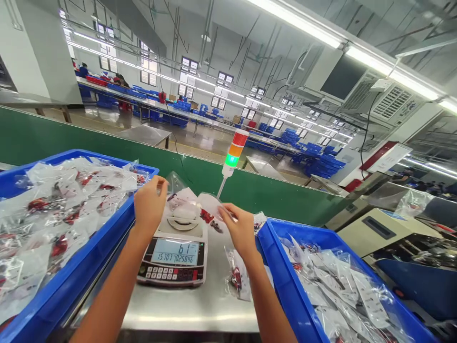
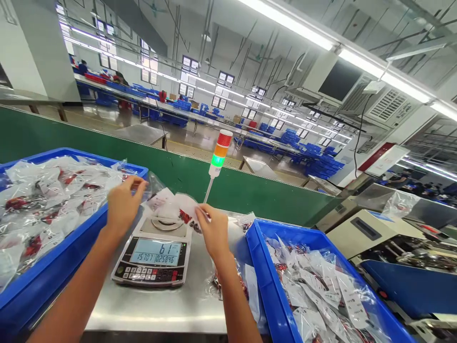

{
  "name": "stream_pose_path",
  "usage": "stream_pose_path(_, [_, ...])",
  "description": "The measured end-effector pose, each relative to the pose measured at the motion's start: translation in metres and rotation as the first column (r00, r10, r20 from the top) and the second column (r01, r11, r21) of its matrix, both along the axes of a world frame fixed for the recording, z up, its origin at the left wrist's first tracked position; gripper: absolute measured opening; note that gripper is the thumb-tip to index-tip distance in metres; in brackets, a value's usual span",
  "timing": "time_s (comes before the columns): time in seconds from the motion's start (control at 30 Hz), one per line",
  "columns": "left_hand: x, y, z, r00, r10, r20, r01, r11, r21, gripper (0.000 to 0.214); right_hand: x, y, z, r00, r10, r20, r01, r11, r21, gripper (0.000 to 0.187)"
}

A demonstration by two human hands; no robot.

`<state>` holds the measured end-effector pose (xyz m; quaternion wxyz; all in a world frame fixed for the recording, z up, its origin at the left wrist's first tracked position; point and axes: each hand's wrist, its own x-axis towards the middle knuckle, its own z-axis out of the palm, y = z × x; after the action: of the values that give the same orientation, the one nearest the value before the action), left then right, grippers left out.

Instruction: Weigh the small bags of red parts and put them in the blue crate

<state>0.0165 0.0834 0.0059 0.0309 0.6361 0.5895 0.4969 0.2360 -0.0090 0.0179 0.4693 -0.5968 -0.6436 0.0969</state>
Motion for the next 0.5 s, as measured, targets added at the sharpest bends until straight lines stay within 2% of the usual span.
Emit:
stream_pose_path(0.07, [-0.023, -0.019, 0.013, 0.996, 0.083, 0.010, -0.083, 0.997, 0.002, 0.023, -0.007, 0.033, 0.003, 0.994, 0.092, 0.053, -0.093, 0.996, 0.009, 0.024])
stream_pose_path(0.13, [-0.045, -0.043, 0.018, 0.987, 0.163, 0.002, -0.163, 0.987, -0.003, 0.025, -0.014, 0.061, 0.000, 0.981, 0.158, 0.113, -0.157, 0.987, -0.020, 0.020])
stream_pose_path(0.3, [-0.078, -0.102, 0.010, 0.932, 0.359, -0.045, -0.360, 0.933, -0.010, 0.024, -0.027, 0.108, -0.020, 0.952, 0.241, 0.187, -0.221, 0.968, -0.120, 0.018])
stream_pose_path(0.4, [-0.081, -0.126, 0.005, 0.927, 0.371, -0.054, -0.370, 0.929, 0.018, 0.029, -0.027, 0.123, -0.031, 0.953, 0.233, 0.193, -0.201, 0.965, -0.171, 0.014])
stream_pose_path(0.5, [-0.077, -0.143, 0.003, 0.955, 0.291, -0.061, -0.288, 0.956, 0.051, 0.031, -0.020, 0.127, -0.031, 0.968, 0.157, 0.194, -0.124, 0.978, -0.170, 0.026])
